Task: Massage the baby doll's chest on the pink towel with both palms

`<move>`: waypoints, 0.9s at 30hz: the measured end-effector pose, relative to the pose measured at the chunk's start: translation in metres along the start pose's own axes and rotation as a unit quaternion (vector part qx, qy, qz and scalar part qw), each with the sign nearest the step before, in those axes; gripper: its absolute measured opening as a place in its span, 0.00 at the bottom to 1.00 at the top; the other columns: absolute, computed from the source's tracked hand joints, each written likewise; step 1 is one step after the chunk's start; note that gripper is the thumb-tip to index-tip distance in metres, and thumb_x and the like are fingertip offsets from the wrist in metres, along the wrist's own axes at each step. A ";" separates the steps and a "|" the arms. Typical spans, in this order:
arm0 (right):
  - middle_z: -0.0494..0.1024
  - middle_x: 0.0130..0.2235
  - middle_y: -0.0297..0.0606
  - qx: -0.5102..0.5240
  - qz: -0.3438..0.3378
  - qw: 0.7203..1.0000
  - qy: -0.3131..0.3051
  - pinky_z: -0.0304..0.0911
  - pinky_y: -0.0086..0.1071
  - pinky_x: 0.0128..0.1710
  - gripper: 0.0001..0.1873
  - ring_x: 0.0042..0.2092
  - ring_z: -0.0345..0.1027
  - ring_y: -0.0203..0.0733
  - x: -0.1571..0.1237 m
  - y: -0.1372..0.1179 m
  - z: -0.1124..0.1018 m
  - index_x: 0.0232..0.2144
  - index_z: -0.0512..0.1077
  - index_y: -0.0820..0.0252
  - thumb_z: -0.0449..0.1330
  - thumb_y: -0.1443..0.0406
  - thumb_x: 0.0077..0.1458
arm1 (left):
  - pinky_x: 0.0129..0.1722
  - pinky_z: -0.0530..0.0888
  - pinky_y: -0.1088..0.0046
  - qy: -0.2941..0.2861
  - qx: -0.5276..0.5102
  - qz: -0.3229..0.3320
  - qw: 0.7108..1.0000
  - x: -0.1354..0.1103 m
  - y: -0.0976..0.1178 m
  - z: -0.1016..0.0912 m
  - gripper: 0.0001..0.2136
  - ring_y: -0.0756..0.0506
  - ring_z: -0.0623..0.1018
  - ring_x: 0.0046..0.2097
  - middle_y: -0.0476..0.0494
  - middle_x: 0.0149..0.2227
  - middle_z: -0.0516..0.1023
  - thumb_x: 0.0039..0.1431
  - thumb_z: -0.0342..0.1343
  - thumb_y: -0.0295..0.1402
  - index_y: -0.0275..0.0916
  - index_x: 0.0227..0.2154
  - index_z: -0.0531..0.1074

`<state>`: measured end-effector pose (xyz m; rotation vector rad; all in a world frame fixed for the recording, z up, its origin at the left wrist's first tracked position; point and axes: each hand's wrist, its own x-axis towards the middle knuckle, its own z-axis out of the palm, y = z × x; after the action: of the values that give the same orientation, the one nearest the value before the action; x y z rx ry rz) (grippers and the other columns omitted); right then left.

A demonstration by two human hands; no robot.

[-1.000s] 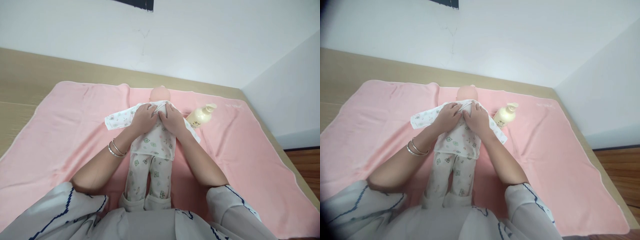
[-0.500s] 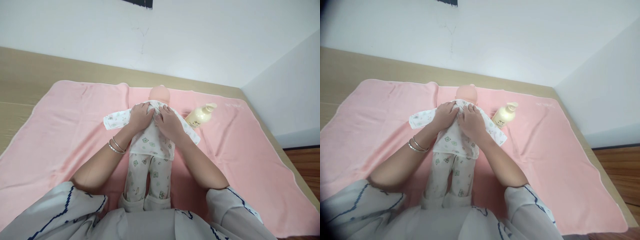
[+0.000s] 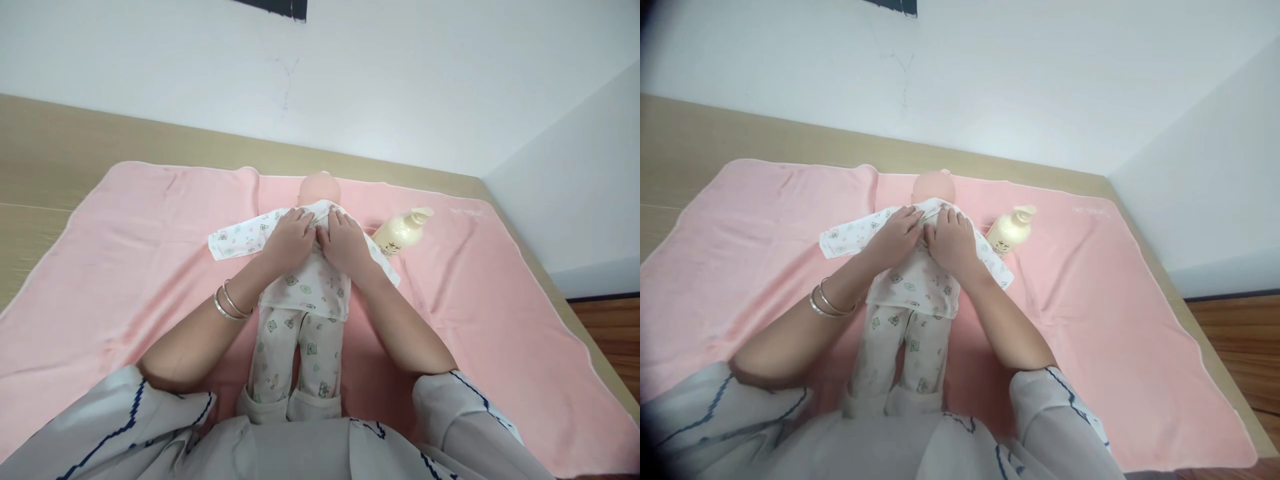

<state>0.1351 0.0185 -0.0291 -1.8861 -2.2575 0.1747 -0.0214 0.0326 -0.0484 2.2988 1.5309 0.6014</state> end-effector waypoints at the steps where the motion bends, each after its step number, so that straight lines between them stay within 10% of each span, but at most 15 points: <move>1: 0.66 0.71 0.63 -0.010 -0.001 1.000 -0.002 0.54 0.55 0.73 0.34 0.72 0.61 0.64 -0.005 -0.006 -0.002 0.71 0.60 0.80 0.45 0.59 0.74 | 0.72 0.66 0.51 0.000 0.008 0.013 1.000 0.005 -0.007 0.001 0.23 0.35 0.70 0.69 0.29 0.65 0.74 0.73 0.39 0.32 0.31 0.60 0.73; 7: 0.62 0.74 0.65 -0.033 -0.024 0.999 -0.022 0.50 0.56 0.75 0.33 0.76 0.53 0.66 -0.033 -0.035 -0.010 0.72 0.59 0.80 0.44 0.62 0.74 | 0.60 0.75 0.54 -0.026 0.019 -0.027 0.999 0.025 -0.035 0.003 0.19 0.36 0.80 0.55 0.35 0.52 0.83 0.73 0.40 0.35 0.40 0.49 0.77; 27: 0.77 0.62 0.56 0.109 0.074 0.991 0.036 0.61 0.52 0.68 0.28 0.64 0.69 0.60 0.005 0.002 0.000 0.59 0.72 0.68 0.49 0.54 0.70 | 0.71 0.65 0.50 0.081 0.014 -0.059 0.995 0.001 -0.004 0.016 0.25 0.33 0.71 0.67 0.30 0.65 0.75 0.74 0.40 0.39 0.32 0.64 0.70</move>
<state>0.1360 0.0233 -0.0292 -1.9097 -1.9643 0.3530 -0.0165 0.0347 -0.0639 2.2076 1.7444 0.7550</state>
